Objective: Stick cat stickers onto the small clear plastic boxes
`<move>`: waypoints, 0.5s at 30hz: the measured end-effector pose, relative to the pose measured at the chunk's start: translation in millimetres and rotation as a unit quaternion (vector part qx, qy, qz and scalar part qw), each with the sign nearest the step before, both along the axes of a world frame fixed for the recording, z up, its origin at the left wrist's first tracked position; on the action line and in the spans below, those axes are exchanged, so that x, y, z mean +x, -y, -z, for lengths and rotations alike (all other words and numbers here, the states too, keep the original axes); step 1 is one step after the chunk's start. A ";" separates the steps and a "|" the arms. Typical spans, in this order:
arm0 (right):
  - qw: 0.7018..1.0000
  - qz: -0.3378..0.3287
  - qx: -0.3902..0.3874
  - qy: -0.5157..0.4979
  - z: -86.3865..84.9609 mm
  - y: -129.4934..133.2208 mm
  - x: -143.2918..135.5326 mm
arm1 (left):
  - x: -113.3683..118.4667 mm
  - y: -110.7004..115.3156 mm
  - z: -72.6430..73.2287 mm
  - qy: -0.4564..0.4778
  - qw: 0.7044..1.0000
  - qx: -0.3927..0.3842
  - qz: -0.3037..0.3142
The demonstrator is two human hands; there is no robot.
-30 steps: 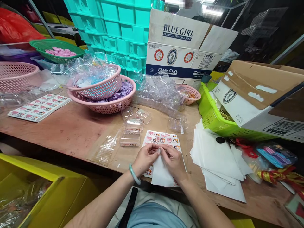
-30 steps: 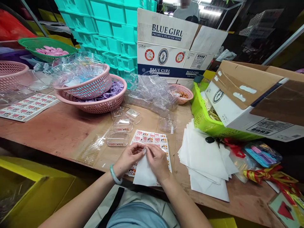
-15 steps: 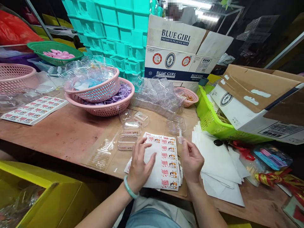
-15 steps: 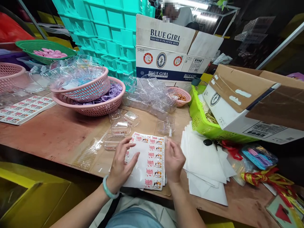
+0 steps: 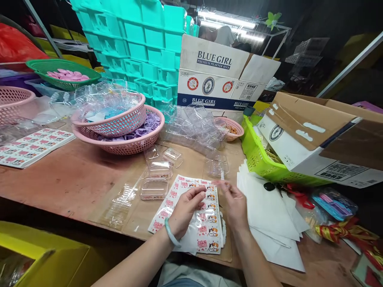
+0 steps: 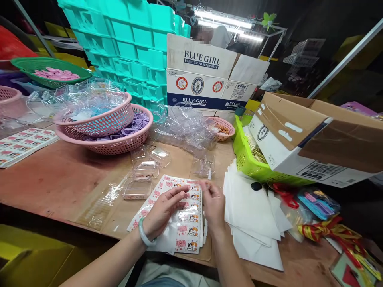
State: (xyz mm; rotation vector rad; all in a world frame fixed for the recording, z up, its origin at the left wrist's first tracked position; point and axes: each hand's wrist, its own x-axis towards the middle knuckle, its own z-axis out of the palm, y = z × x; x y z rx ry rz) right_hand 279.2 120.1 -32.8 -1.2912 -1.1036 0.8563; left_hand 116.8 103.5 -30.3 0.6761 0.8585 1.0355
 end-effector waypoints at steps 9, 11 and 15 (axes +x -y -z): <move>0.966 -0.128 -0.050 0.220 18.2 -114.2 61.9 | 16.5 -49.0 -4.3 -0.125 0.987 0.087 -0.045; 0.959 -0.162 -0.018 0.233 24.5 -114.3 53.0 | 21.0 -71.9 -5.7 -0.164 0.978 0.124 -0.042; 0.942 -0.157 0.047 0.293 30.3 -95.3 36.6 | 25.1 -96.9 3.9 -0.209 0.956 0.206 0.029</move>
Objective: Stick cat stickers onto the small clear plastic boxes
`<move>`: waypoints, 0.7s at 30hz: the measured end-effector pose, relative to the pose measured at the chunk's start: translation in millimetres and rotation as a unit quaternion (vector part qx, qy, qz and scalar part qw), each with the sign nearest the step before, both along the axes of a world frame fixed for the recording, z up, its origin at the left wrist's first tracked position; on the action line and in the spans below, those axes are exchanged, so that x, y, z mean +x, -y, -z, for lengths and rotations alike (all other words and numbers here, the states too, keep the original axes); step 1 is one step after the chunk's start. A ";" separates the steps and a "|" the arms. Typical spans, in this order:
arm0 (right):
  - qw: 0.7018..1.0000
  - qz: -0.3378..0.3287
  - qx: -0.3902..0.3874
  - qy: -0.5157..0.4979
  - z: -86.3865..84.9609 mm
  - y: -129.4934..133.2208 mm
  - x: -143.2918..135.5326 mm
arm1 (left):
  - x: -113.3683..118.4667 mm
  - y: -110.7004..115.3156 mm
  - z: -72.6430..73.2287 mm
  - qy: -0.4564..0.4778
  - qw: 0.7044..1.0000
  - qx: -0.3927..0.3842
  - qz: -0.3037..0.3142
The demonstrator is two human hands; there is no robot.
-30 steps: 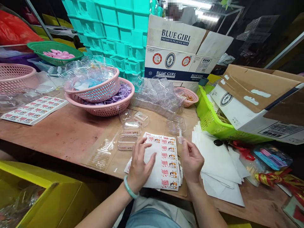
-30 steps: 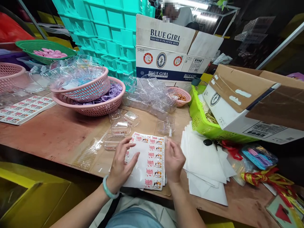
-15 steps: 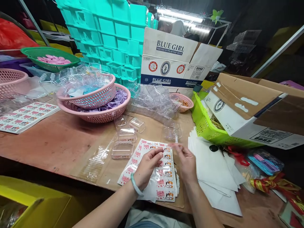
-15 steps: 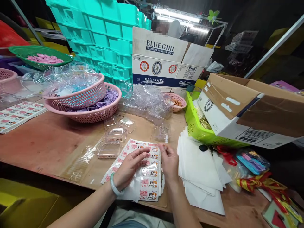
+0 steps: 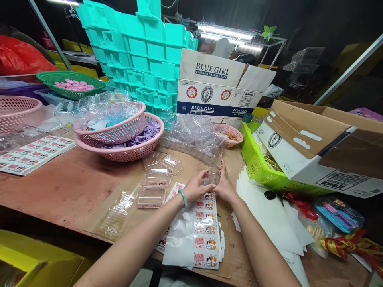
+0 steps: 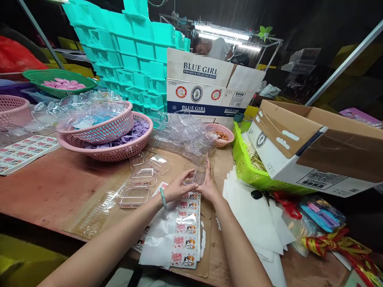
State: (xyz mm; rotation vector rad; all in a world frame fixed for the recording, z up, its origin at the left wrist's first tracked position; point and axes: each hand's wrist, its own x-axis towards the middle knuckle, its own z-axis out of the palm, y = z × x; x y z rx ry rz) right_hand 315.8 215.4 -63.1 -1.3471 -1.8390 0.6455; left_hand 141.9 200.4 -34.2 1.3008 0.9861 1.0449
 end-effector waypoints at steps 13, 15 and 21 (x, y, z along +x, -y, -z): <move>0.998 0.061 0.010 -0.003 -28.9 22.4 25.8 | -45.3 13.1 -29.3 0.226 0.957 -0.142 -0.116; 0.999 -0.008 0.027 -0.024 -42.0 43.7 11.2 | -53.4 26.6 -31.9 0.314 0.915 -0.247 -0.060; 0.967 -0.135 -0.104 -0.190 -49.1 84.8 -36.7 | -54.2 74.6 -15.5 0.252 0.943 -0.208 -0.071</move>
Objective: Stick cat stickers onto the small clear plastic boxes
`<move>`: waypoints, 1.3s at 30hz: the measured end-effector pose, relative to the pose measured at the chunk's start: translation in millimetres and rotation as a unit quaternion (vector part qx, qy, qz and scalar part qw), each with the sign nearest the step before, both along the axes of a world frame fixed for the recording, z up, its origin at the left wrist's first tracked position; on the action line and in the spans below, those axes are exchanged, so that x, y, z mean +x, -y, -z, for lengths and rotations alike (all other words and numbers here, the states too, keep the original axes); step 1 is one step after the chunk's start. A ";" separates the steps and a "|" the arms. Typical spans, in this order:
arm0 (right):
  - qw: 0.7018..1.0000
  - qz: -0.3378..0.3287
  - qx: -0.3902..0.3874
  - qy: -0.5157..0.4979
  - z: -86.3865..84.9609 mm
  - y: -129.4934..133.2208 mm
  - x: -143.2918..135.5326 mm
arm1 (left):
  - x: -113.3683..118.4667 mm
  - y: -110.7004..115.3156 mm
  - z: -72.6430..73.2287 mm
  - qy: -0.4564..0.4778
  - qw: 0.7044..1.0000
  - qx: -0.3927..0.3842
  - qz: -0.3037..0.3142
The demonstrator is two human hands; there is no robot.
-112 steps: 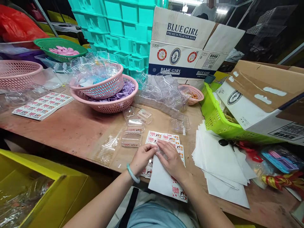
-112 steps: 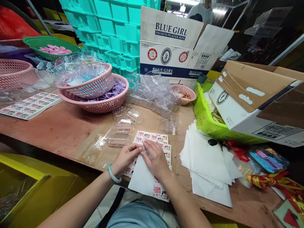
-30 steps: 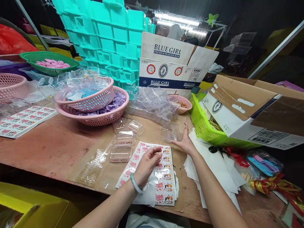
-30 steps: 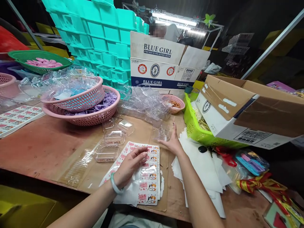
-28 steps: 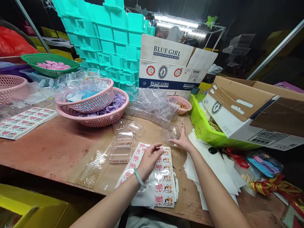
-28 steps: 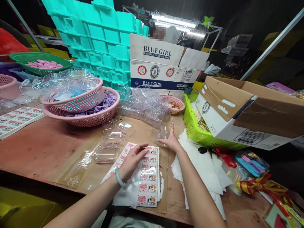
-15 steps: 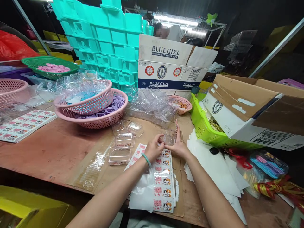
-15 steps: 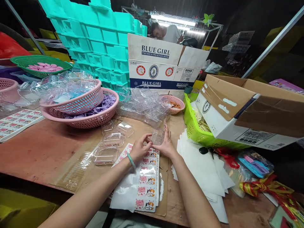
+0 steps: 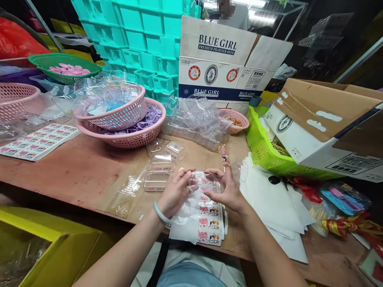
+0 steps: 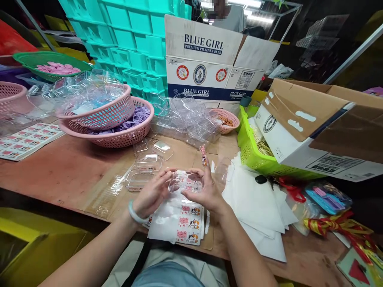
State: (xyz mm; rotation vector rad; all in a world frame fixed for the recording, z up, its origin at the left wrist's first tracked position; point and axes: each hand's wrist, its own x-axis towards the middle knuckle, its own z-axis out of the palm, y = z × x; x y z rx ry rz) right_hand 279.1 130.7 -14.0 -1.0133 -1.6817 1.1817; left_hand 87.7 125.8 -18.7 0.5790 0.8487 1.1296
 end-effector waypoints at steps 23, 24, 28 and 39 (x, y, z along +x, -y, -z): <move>0.954 0.236 -0.167 -0.076 -0.8 43.4 -45.8 | -20.3 28.7 25.7 -0.026 0.999 -0.020 0.022; 0.956 0.236 -0.162 -0.065 -1.0 42.8 -46.4 | -20.4 28.2 26.6 -0.022 0.999 -0.022 0.022; 0.964 0.224 -0.141 -0.026 -1.6 42.5 -50.5 | -20.4 26.9 29.8 -0.007 0.999 -0.028 0.014; 0.966 0.212 -0.149 -0.018 -2.8 40.3 -54.2 | -20.7 26.4 31.8 0.005 1.000 -0.025 0.011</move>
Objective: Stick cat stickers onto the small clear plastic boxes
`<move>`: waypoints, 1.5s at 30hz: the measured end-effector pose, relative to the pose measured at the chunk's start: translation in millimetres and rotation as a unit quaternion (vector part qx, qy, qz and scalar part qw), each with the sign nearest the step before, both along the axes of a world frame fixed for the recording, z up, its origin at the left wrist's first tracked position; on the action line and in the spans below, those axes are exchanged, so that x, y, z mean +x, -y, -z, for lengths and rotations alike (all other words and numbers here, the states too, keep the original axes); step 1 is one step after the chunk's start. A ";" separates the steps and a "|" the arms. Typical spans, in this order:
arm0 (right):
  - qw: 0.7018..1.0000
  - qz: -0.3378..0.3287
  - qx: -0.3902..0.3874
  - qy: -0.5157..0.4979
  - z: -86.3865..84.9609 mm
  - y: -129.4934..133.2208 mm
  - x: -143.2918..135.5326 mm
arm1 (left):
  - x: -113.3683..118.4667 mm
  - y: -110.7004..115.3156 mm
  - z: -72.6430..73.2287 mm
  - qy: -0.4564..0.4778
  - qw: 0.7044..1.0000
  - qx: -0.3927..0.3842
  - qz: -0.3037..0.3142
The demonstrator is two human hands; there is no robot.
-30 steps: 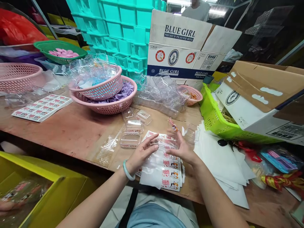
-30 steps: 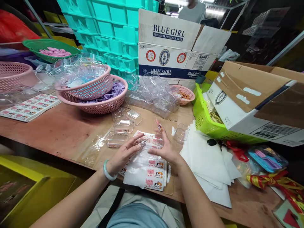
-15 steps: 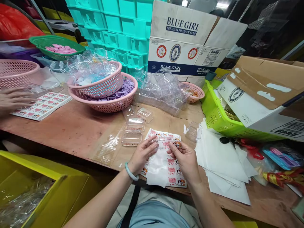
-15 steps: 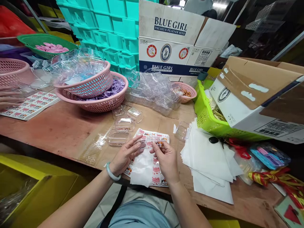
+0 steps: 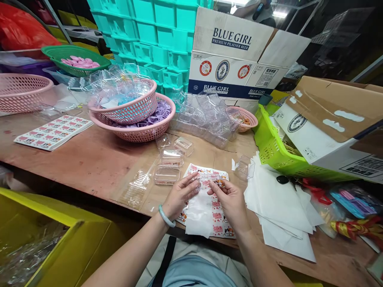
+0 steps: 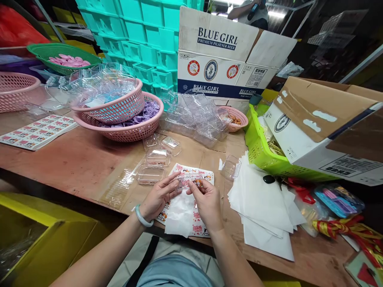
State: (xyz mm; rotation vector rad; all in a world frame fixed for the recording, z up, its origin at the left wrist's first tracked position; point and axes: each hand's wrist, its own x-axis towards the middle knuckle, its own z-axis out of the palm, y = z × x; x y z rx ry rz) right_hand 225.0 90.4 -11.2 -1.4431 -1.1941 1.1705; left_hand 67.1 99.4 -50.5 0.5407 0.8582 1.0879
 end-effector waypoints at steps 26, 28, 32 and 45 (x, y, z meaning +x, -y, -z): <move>0.981 0.022 0.071 0.179 3.9 4.0 -9.3 | 12.6 1.5 0.2 -0.104 0.991 0.070 -0.041; 0.959 0.050 0.118 0.254 10.1 1.8 -0.5 | 15.3 1.3 1.2 -0.110 0.990 0.074 -0.049; 0.936 0.170 0.158 0.264 13.2 -9.6 21.3 | 18.4 2.9 -2.2 -0.114 0.987 0.077 -0.084; 0.987 -0.015 0.072 0.141 26.2 -5.0 21.1 | -92.0 -6.8 -14.3 -0.301 0.873 0.240 -0.300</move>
